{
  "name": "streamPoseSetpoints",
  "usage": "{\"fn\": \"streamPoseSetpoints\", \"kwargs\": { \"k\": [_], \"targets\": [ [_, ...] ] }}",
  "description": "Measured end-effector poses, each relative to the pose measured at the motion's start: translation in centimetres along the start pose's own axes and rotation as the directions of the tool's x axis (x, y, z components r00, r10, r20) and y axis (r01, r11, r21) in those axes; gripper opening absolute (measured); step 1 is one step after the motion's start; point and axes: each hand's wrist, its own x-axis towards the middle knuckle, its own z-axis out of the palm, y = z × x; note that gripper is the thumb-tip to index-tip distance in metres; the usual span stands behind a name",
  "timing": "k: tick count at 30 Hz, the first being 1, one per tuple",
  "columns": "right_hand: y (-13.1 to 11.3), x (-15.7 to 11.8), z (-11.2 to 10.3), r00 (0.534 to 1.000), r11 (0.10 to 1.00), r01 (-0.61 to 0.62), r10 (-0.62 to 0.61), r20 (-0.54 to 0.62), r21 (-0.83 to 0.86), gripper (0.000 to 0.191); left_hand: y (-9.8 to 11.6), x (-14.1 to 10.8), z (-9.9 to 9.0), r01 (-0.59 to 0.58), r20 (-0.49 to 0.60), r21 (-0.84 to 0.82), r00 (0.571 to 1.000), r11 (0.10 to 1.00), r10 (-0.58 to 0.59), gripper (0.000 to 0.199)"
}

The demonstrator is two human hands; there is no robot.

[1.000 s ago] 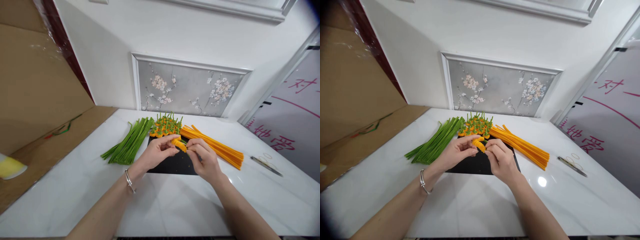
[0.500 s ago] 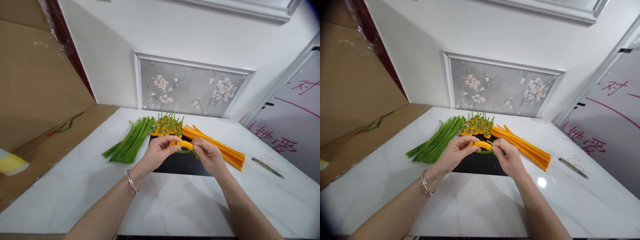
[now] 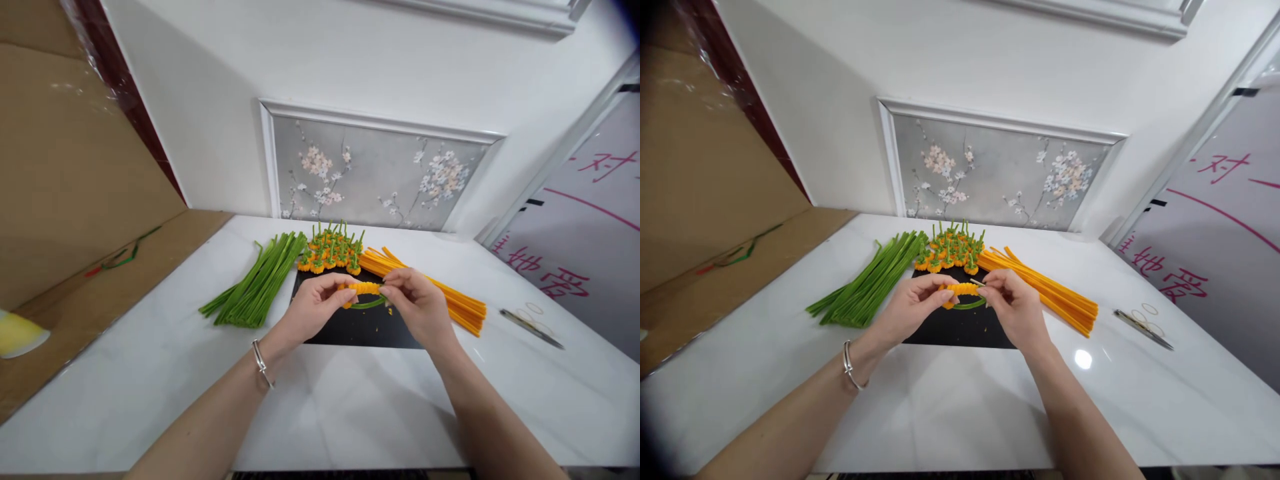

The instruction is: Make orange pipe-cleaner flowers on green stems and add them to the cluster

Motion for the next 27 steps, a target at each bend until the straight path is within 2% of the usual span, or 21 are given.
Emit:
{"fn": "streamPoseSetpoints", "kwargs": {
  "k": [2, 4, 7, 9, 12, 16, 19, 23, 27],
  "targets": [
    [0.0, 0.0, 0.1, 0.996, 0.99, -0.086, 0.085, 0.015, 0.108, 0.012, -0.2, 0.0, 0.1, 0.002, -0.042, -0.017, 0.999, 1.0, -0.002, 0.017],
    [0.2, 0.1, 0.0, 0.992, 0.98, -0.122, 0.113, 0.064, 0.158, 0.012, -0.4, 0.1, 0.1, -0.002, -0.077, -0.032, 0.997, 0.999, 0.0, 0.017],
    [0.6, 0.1, -0.2, 0.995, 0.991, -0.087, 0.083, 0.049, 0.098, 0.01, -0.4, 0.1, 0.1, -0.009, -0.077, -0.036, 0.997, 0.999, 0.006, 0.016],
    [0.6, 0.1, -0.4, 0.998, 0.999, -0.04, 0.042, 0.039, -0.033, 0.009, -0.4, 0.1, 0.1, -0.012, -0.059, -0.038, 0.998, 0.999, 0.009, 0.016],
    [0.3, 0.0, -0.7, 0.991, 0.974, 0.095, -0.074, 0.108, -0.207, 0.012, -0.4, 0.0, 0.0, -0.009, -0.044, -0.022, 0.999, 1.0, 0.008, 0.017],
    [-0.5, 0.0, -0.8, 0.944, 0.898, 0.313, -0.258, 0.205, -0.309, 0.019, -0.7, 0.0, 0.0, -0.033, -0.018, 0.055, 0.999, 0.998, 0.034, 0.016],
    [-0.7, -0.1, -0.6, 0.924, 0.856, 0.377, -0.319, 0.212, -0.355, 0.018, -1.0, 0.0, 0.0, -0.054, -0.005, 0.114, 0.998, 0.992, 0.055, 0.014],
    [-0.7, -0.1, -0.4, 0.942, 0.866, 0.334, -0.286, 0.178, -0.373, 0.012, -1.1, 0.0, 0.2, -0.069, 0.004, 0.108, 0.998, 0.992, 0.069, 0.015],
    [-0.6, 0.0, -0.6, 0.96, 0.905, 0.268, -0.221, 0.172, -0.33, 0.011, -0.8, 0.0, 0.3, -0.035, -0.004, 0.042, 0.999, 0.999, 0.035, 0.014]
  ]
}}
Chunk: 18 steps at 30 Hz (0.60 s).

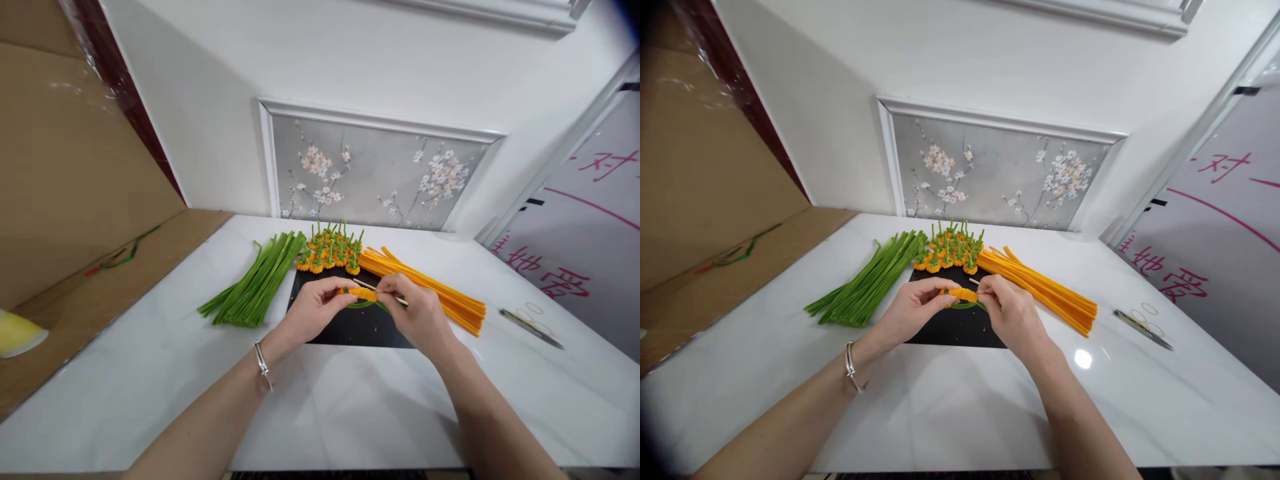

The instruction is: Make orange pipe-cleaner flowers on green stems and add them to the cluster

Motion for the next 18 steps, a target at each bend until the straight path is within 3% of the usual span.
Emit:
{"fn": "streamPoseSetpoints", "kwargs": {
  "k": [4, 7, 13, 18],
  "targets": [
    [0.5, 0.0, -0.2, 0.997, 0.995, -0.079, 0.079, -0.006, 0.056, 0.009, 0.7, -0.1, 0.1, 0.095, 0.007, -0.194, 0.995, 0.976, -0.096, 0.026],
    [0.7, -0.1, -0.3, 0.996, 0.993, -0.082, 0.083, -0.01, 0.081, 0.01, 1.2, -0.2, 0.0, 0.13, 0.041, -0.26, 0.991, 0.957, -0.124, 0.018],
    [0.5, 0.0, -0.3, 1.0, 0.996, 0.009, -0.008, -0.009, 0.088, 0.018, 1.5, -0.1, 0.0, 0.138, 0.08, -0.197, 0.989, 0.971, -0.124, 0.009],
    [0.4, 0.0, -0.3, 0.989, 0.987, 0.146, -0.144, 0.032, -0.07, 0.022, 0.6, 0.0, 0.3, 0.109, 0.07, -0.113, 0.992, 0.988, -0.101, 0.008]
  ]
}}
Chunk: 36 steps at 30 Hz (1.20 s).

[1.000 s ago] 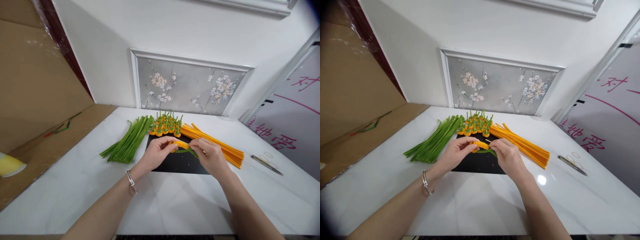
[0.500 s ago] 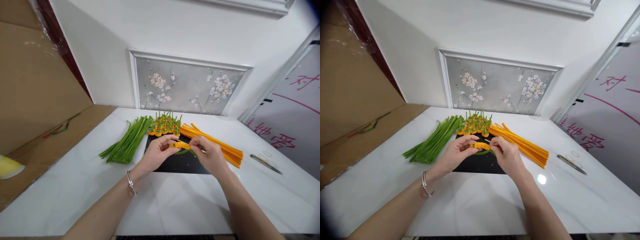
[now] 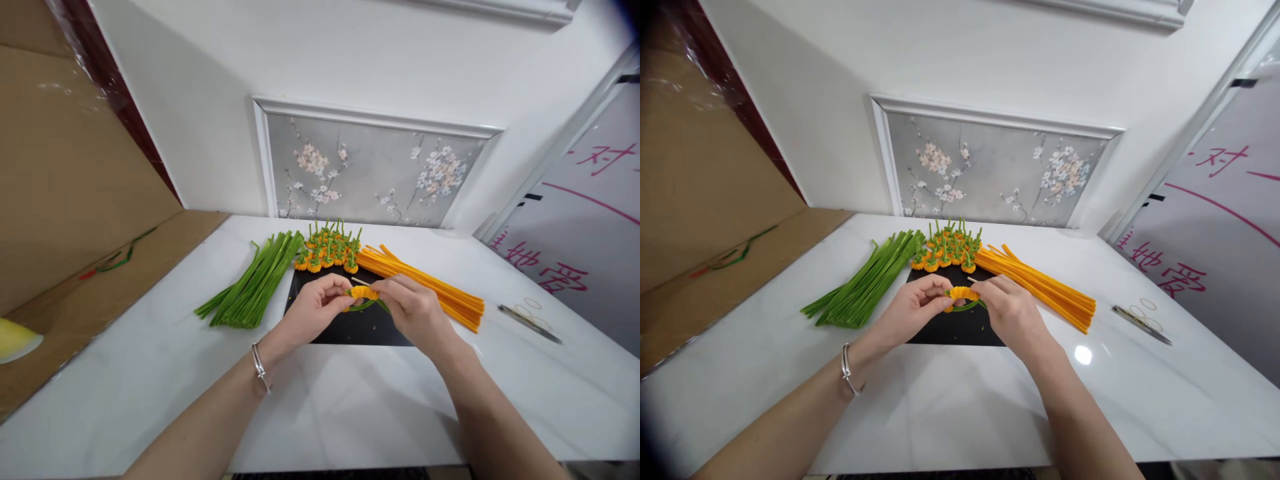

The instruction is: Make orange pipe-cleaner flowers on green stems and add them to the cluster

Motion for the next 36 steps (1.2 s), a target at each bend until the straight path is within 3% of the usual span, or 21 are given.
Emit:
{"fn": "streamPoseSetpoints", "kwargs": {
  "k": [3, 7, 9, 11, 12, 14, 16, 18, 22, 24, 26, 28, 30, 33, 36],
  "targets": [
    [0.1, -0.1, 0.2, 0.998, 0.997, 0.055, -0.054, 0.03, -0.06, 0.023, -0.8, 0.1, -0.4, -0.036, 0.007, 0.14, 0.999, 0.99, 0.035, 0.007],
    [0.3, -0.1, 0.3, 1.0, 0.998, 0.026, -0.027, -0.005, -0.051, 0.021, -1.1, 0.2, -1.2, -0.07, -0.007, 0.316, 0.997, 0.946, 0.076, 0.014],
    [0.1, -0.1, 0.2, 0.998, 0.998, 0.015, -0.018, -0.052, -0.061, 0.019, -1.1, 0.4, -1.4, -0.059, -0.09, 0.284, 0.992, 0.957, 0.088, 0.019],
    [-0.2, 0.0, 0.1, 0.994, 0.994, 0.022, -0.033, -0.103, -0.107, 0.016, -1.0, 0.5, -1.2, -0.011, -0.254, 0.221, 0.965, 0.975, 0.068, 0.022],
    [-0.4, 0.0, 0.1, 0.992, 0.989, 0.03, -0.048, -0.118, -0.147, 0.015, -0.9, 0.6, -1.1, 0.03, -0.331, 0.181, 0.943, 0.983, 0.032, 0.022],
    [-0.9, 0.1, 0.3, 0.991, 0.969, 0.052, -0.08, -0.108, -0.243, 0.016, -0.7, 0.5, -0.6, 0.145, -0.378, 0.045, 0.918, 0.988, -0.117, 0.028],
    [-1.5, 0.1, 0.7, 0.993, 0.94, 0.093, -0.113, -0.043, -0.329, 0.018, -0.4, 0.4, -0.1, 0.224, -0.292, -0.166, 0.919, 0.96, -0.265, 0.031],
    [-2.1, 0.1, 1.4, 0.987, 0.912, 0.162, -0.155, 0.047, -0.377, 0.02, -0.2, 0.2, 0.3, 0.245, -0.196, -0.315, 0.929, 0.917, -0.315, 0.03],
    [-2.8, 0.2, 2.2, 0.969, 0.933, 0.236, -0.204, 0.141, -0.271, 0.023, -0.4, 0.1, 0.4, 0.269, -0.117, -0.368, 0.936, 0.89, -0.331, 0.025],
    [-2.5, 0.2, 2.1, 0.989, 0.985, 0.134, -0.128, 0.069, -0.104, 0.02, -0.7, 0.2, 0.2, 0.265, -0.102, -0.3, 0.946, 0.916, -0.307, 0.024],
    [-1.7, 0.3, 1.7, 0.997, 0.995, -0.057, 0.061, -0.053, 0.084, 0.016, -1.0, 0.3, 0.0, 0.244, -0.095, -0.163, 0.961, 0.956, -0.262, 0.024],
    [-0.7, 0.3, 1.3, 0.954, 0.94, -0.257, 0.284, -0.099, 0.226, 0.012, -1.1, 0.3, 0.0, 0.202, -0.069, -0.002, 0.977, 0.979, -0.201, 0.023],
    [0.1, 0.2, 1.2, 0.915, 0.862, -0.373, 0.404, -0.019, 0.343, 0.01, -1.2, 0.3, 0.2, 0.146, -0.022, 0.128, 0.989, 0.981, -0.144, 0.023],
    [0.5, 0.1, 1.4, 0.898, 0.802, -0.431, 0.425, 0.112, 0.413, 0.01, -1.0, 0.2, 0.6, 0.107, 0.038, 0.234, 0.992, 0.966, -0.119, 0.023],
    [0.0, 0.1, 1.6, 0.903, 0.826, -0.429, 0.396, 0.166, 0.366, 0.008, -0.8, 0.2, 0.7, 0.101, 0.052, 0.256, 0.992, 0.961, -0.118, 0.023]
  ]
}}
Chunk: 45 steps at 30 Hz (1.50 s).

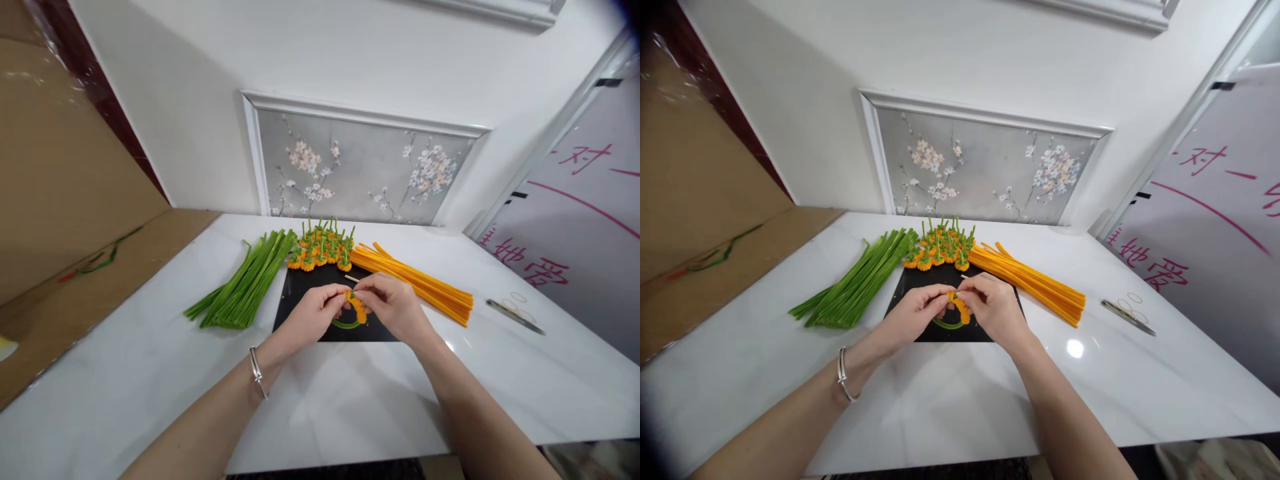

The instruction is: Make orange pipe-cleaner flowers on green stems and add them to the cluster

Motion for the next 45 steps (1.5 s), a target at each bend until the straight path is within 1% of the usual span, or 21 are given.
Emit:
{"fn": "streamPoseSetpoints", "kwargs": {
  "k": [3, 5, 9, 13, 16, 17, 19, 22, 24, 26, 28, 30, 32, 34, 36, 38, 40, 43, 45],
  "targets": [
    [-0.4, -0.1, 0.2, 1.0, 0.998, -0.005, 0.006, 0.019, -0.062, 0.009, -0.1, 0.0, 0.0, -0.013, -0.017, 0.026, 1.0, 1.0, 0.014, 0.023],
    [-0.4, -0.1, 0.2, 1.0, 0.997, -0.008, 0.01, 0.028, -0.078, 0.009, -0.3, 0.0, -0.1, -0.04, -0.017, 0.08, 0.999, 0.996, 0.041, 0.024],
    [-0.3, -0.1, 0.2, 0.998, 0.994, 0.022, -0.015, 0.066, -0.108, 0.01, -0.7, 0.0, -0.1, -0.081, 0.018, 0.163, 0.997, 0.983, 0.079, 0.029],
    [0.0, -0.3, 0.5, 0.994, 0.988, 0.07, -0.057, 0.097, -0.138, 0.013, -0.5, -0.1, 0.0, -0.071, 0.022, 0.14, 0.997, 0.988, 0.069, 0.027],
    [-0.1, -0.4, 0.8, 0.993, 0.99, 0.083, -0.072, 0.093, -0.115, 0.014, -0.4, 0.0, 0.1, -0.014, 0.009, 0.036, 1.0, 0.999, 0.014, 0.025],
    [-0.1, -0.4, 0.8, 0.993, 0.992, 0.079, -0.071, 0.09, -0.101, 0.014, -0.4, 0.0, 0.1, 0.022, 0.009, -0.02, 1.0, 1.0, -0.022, 0.024],
    [-0.2, -0.4, 0.9, 0.996, 0.996, 0.058, -0.053, 0.069, -0.066, 0.013, -0.6, 0.1, 0.0, 0.134, 0.018, -0.155, 0.991, 0.979, -0.133, 0.022],
    [-0.2, -0.4, 1.0, 1.0, 1.0, -0.011, 0.011, 0.017, 0.001, 0.012, -0.8, 0.1, -0.3, 0.31, 0.087, -0.364, 0.95, 0.878, -0.299, 0.024],
    [0.0, -0.3, 1.1, 0.998, 0.997, -0.061, 0.062, -0.015, 0.049, 0.01, -0.7, 0.0, -0.5, 0.371, 0.157, -0.456, 0.928, 0.809, -0.337, 0.027],
    [0.2, -0.2, 1.3, 0.995, 0.996, -0.079, 0.082, -0.057, 0.048, 0.01, -0.5, -0.1, -0.5, 0.393, 0.197, -0.507, 0.919, 0.767, -0.341, 0.029],
    [0.2, -0.2, 1.5, 0.993, 0.998, -0.044, 0.04, -0.11, -0.037, 0.01, -0.2, -0.2, -0.4, 0.408, 0.216, -0.526, 0.913, 0.746, -0.347, 0.03],
    [0.0, -0.2, 1.7, 0.989, 0.984, 0.027, -0.051, -0.136, -0.175, 0.012, -0.1, -0.4, -0.1, 0.431, 0.245, -0.53, 0.902, 0.731, -0.354, 0.033],
    [-0.2, -0.2, 1.9, 0.984, 0.953, 0.103, -0.139, -0.11, -0.286, 0.015, -0.2, -0.4, 0.2, 0.454, 0.277, -0.524, 0.891, 0.721, -0.36, 0.036],
    [-0.4, -0.3, 2.0, 0.979, 0.927, 0.157, -0.19, -0.066, -0.342, 0.016, -0.4, -0.4, 0.4, 0.458, 0.282, -0.527, 0.889, 0.716, -0.362, 0.037],
    [-0.5, -0.4, 2.0, 0.979, 0.924, 0.173, -0.201, -0.047, -0.341, 0.015, -0.6, -0.3, 0.5, 0.448, 0.286, -0.543, 0.894, 0.71, -0.345, 0.035],
    [-0.5, -0.4, 1.9, 0.98, 0.936, 0.163, -0.189, -0.056, -0.311, 0.014, -0.6, -0.3, 0.5, 0.445, 0.311, -0.548, 0.894, 0.708, -0.322, 0.032],
    [-0.3, -0.3, 1.7, 0.98, 0.945, 0.148, -0.179, -0.083, -0.292, 0.014, -0.4, -0.4, 0.3, 0.472, 0.349, -0.517, 0.878, 0.714, -0.328, 0.029],
    [0.3, -0.1, 1.2, 0.973, 0.948, 0.112, -0.166, -0.162, -0.298, 0.012, 0.0, -0.6, 0.1, 0.527, 0.398, -0.445, 0.841, 0.724, -0.368, 0.026],
    [0.8, 0.1, 0.6, 0.963, 0.95, 0.079, -0.151, -0.223, -0.301, 0.012, 0.3, -0.7, 0.0, 0.535, 0.416, -0.423, 0.832, 0.731, -0.368, 0.027]
  ]
}}
